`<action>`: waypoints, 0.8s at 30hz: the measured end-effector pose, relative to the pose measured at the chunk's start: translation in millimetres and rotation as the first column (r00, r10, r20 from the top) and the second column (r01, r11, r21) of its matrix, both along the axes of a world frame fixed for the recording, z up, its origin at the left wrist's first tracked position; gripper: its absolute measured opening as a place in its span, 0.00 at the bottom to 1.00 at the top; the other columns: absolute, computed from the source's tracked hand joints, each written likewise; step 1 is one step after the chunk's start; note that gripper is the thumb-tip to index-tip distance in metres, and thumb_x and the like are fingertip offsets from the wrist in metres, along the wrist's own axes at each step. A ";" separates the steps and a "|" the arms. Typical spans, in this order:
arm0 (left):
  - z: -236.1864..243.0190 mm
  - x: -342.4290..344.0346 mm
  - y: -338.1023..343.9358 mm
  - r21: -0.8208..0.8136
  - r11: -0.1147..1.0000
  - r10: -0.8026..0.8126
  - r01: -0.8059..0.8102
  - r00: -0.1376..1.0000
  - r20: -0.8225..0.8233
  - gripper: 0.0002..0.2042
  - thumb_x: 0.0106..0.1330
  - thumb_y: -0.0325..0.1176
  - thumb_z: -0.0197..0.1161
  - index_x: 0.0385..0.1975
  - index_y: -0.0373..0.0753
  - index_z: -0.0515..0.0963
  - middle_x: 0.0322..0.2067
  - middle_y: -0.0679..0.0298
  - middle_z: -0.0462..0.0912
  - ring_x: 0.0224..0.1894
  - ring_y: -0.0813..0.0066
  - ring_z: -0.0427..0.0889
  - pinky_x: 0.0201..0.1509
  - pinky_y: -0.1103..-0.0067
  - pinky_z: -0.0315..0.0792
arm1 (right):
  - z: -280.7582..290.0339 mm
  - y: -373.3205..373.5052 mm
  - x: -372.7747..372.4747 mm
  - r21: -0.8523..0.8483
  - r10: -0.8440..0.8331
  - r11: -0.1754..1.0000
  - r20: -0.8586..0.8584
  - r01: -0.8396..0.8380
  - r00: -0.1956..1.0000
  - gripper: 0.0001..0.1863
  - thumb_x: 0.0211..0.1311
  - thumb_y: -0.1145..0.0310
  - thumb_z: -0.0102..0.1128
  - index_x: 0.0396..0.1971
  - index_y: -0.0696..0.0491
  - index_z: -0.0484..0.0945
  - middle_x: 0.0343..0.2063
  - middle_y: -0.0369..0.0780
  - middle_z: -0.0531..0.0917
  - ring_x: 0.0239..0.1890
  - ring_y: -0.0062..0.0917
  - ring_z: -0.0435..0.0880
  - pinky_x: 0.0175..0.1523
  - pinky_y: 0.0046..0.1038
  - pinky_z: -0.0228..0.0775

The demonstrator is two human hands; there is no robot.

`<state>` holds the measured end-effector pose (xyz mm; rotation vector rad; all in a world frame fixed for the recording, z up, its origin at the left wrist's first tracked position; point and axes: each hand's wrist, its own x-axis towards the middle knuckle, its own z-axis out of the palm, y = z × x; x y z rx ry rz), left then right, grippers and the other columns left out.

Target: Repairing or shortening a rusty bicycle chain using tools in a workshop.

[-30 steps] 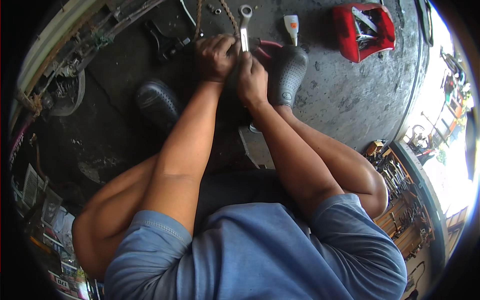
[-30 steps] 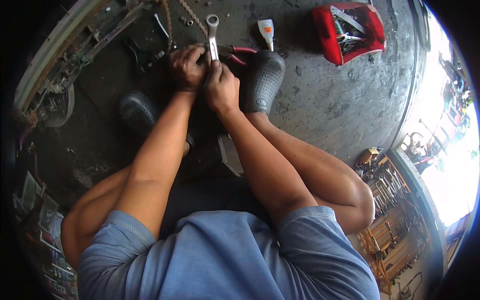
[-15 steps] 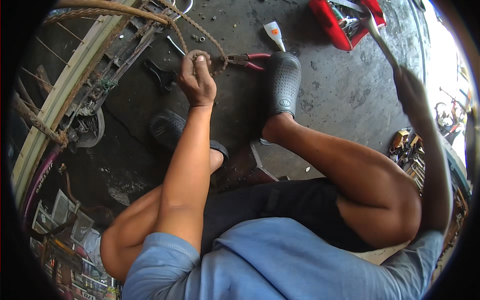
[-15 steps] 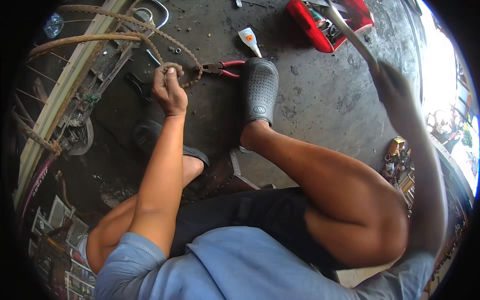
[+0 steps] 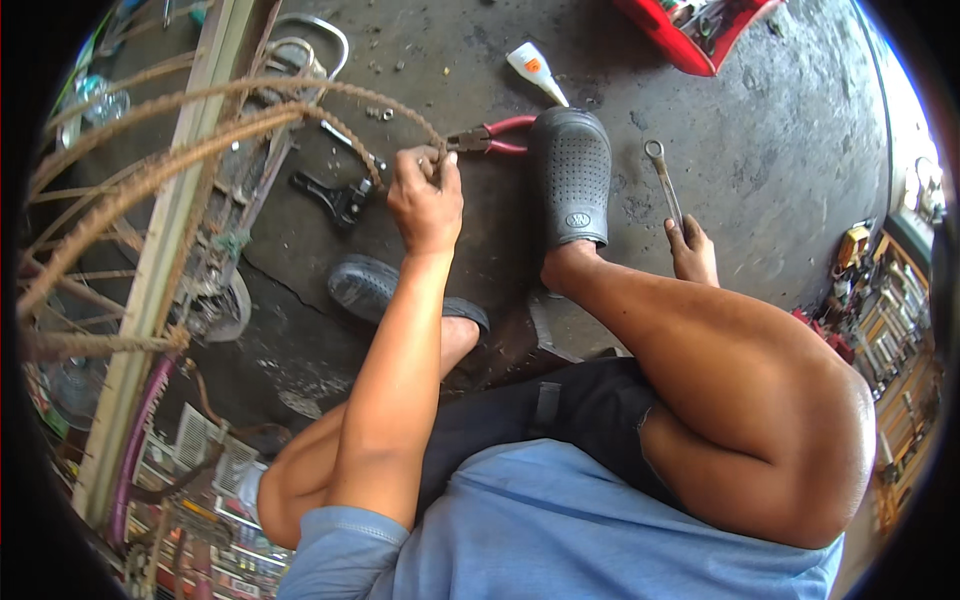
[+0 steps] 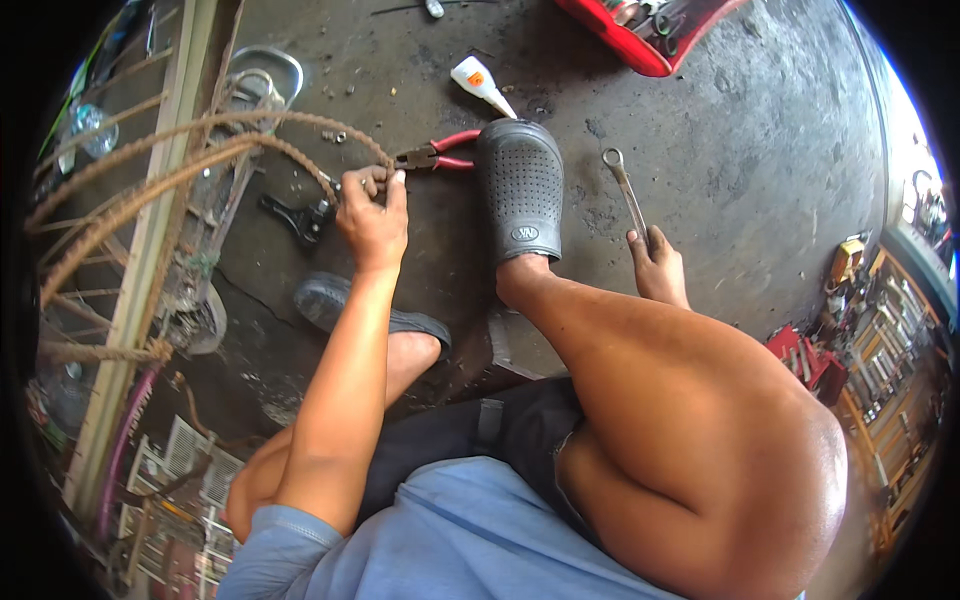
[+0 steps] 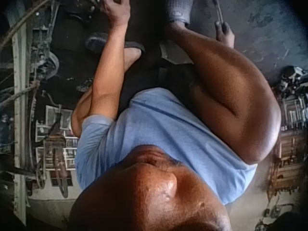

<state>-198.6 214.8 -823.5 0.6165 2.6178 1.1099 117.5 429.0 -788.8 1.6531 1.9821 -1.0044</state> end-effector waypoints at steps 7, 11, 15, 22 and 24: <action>72.1 -13.3 3.1 0.514 0.835 -0.128 -0.194 0.841 0.526 0.17 0.66 0.18 0.66 0.43 0.37 0.62 0.46 0.52 0.82 0.45 0.77 0.80 0.52 0.78 0.74 | -4.4 42.4 19.1 0.117 0.185 0.975 0.057 -0.190 0.981 0.20 0.69 0.57 0.62 0.47 0.61 0.76 0.39 0.58 0.83 0.46 0.57 0.81 0.50 0.47 0.73; 121.5 -14.7 -5.1 0.544 0.799 -0.194 -0.255 0.748 0.635 0.22 0.65 0.15 0.65 0.37 0.43 0.55 0.44 0.47 0.83 0.49 0.71 0.84 0.54 0.78 0.75 | -11.6 36.8 24.1 0.147 0.156 0.976 0.037 -0.160 0.987 0.23 0.66 0.61 0.64 0.52 0.64 0.75 0.42 0.59 0.83 0.49 0.56 0.81 0.53 0.46 0.73; 145.5 -2.6 -8.5 0.607 0.742 -0.312 -0.283 0.657 0.687 0.19 0.66 0.14 0.62 0.39 0.46 0.59 0.43 0.48 0.84 0.45 0.66 0.86 0.53 0.72 0.81 | -15.1 36.5 21.8 0.106 0.104 0.989 0.025 -0.106 0.994 0.22 0.66 0.61 0.64 0.50 0.63 0.75 0.41 0.59 0.83 0.48 0.56 0.81 0.52 0.46 0.73; 159.2 0.5 0.7 0.646 0.674 -0.391 -0.359 0.569 0.724 0.16 0.69 0.18 0.62 0.38 0.47 0.61 0.44 0.50 0.83 0.41 0.68 0.82 0.55 0.65 0.76 | -10.6 41.6 13.1 0.086 0.116 0.989 0.007 -0.116 0.993 0.18 0.66 0.62 0.63 0.45 0.61 0.74 0.40 0.57 0.83 0.47 0.56 0.80 0.51 0.46 0.72; 154.6 4.1 5.6 0.623 0.694 -0.365 -0.360 0.571 0.736 0.16 0.69 0.18 0.63 0.38 0.46 0.61 0.44 0.51 0.83 0.40 0.70 0.82 0.53 0.67 0.76 | -11.7 42.1 18.8 0.098 0.114 0.988 0.016 -0.115 0.993 0.18 0.66 0.62 0.63 0.44 0.61 0.74 0.40 0.57 0.83 0.47 0.56 0.80 0.50 0.46 0.72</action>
